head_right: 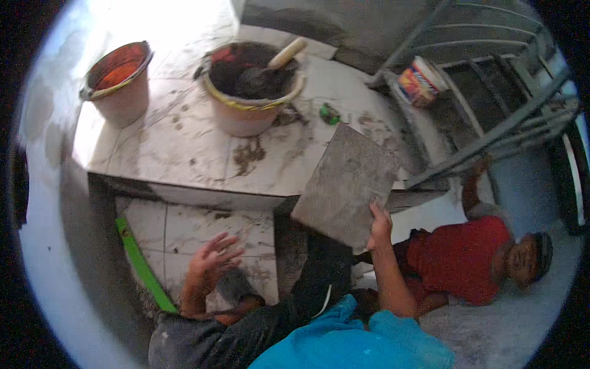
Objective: The person installs tiles on a step riser by placing a tile with mortar, tapping it with a wooden tool, wiping the tiled surface with a cloth, and checking its alignment using a spirit level.
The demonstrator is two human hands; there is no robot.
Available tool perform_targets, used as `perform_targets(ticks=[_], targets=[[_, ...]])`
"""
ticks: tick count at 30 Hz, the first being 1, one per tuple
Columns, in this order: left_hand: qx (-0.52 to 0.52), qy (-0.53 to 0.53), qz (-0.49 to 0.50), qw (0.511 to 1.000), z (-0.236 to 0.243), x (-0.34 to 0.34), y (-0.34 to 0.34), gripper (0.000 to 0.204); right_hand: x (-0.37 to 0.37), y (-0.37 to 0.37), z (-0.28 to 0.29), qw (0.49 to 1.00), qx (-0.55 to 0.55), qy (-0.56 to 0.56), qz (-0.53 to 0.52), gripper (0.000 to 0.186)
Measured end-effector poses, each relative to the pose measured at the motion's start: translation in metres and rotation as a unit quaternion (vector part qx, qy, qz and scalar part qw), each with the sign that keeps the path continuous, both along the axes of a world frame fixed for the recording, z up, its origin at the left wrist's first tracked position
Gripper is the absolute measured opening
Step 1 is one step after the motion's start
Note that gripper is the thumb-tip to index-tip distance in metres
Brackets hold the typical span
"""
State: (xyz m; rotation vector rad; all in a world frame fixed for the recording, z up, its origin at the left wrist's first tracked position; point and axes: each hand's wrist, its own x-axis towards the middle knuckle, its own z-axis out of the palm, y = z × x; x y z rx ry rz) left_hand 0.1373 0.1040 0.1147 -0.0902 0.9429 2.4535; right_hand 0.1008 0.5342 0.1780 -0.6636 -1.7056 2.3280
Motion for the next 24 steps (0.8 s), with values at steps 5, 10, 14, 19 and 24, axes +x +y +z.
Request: perform_targets(ticks=[5, 10, 14, 19, 24], targets=[[0.006, -0.102, 0.126, 0.987, -0.034, -0.001, -0.026, 0.062, -0.071, 0.08, -0.009, 0.99, 0.054, -0.046, -0.12, 0.05], [-0.053, -0.13, 0.194, 0.971, -0.049, -0.012, -0.047, 0.061, -0.127, 0.164, -0.05, 0.984, 0.035, -0.027, -0.172, 0.061], [-0.082, -0.13, 0.218, 0.964, -0.058, -0.032, -0.07, 0.06, -0.153, 0.227, -0.093, 0.969, 0.122, -0.074, -0.202, 0.062], [-0.174, -0.165, 0.291, 0.926, -0.075, -0.07, -0.103, 0.054, -0.163, 0.26, -0.108, 0.988, 0.146, -0.029, -0.04, 0.059], [-0.264, -0.12, 0.375, 0.881, -0.092, -0.1, -0.112, 0.062, -0.176, 0.244, -0.103, 0.97, 0.2, -0.082, -0.108, 0.06]])
